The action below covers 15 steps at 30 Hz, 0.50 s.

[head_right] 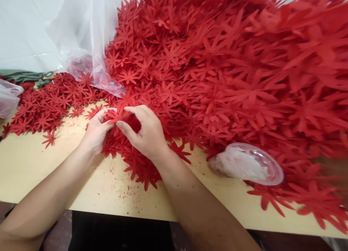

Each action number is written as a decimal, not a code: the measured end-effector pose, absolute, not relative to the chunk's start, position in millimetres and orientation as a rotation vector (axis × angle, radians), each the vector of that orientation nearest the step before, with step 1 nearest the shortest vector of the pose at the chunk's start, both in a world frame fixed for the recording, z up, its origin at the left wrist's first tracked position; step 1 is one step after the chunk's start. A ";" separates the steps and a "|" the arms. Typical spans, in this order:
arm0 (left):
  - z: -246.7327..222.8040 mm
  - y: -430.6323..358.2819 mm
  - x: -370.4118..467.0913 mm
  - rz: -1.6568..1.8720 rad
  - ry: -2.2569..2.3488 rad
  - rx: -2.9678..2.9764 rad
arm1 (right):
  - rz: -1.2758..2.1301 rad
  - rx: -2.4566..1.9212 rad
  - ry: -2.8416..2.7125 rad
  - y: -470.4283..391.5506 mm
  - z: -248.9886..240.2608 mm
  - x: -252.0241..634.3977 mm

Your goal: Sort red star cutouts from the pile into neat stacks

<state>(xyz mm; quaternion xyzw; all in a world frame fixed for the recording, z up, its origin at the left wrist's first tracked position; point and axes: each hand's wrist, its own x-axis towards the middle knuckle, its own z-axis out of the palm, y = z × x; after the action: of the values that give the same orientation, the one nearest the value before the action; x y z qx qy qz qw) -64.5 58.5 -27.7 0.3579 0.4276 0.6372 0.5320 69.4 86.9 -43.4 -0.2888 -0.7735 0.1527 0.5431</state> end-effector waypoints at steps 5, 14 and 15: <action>-28.7 59.1 -63.3 1.518 1.105 0.864 | 0.470 -0.810 -1.744 89.5 -46.1 69.1; -26.7 62.4 -69.3 1.579 1.088 0.855 | 0.468 -0.906 -1.369 120.4 -54.8 87.2; -26.4 62.2 -69.0 1.571 1.091 0.870 | 0.505 -0.898 -1.380 121.1 -55.2 87.3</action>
<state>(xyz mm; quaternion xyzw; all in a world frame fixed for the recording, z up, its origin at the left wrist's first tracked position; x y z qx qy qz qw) -69.0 62.2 -26.4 0.3593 0.4506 0.6488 0.4969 87.3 121.1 -55.2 -0.3956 -0.6078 0.2225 0.6516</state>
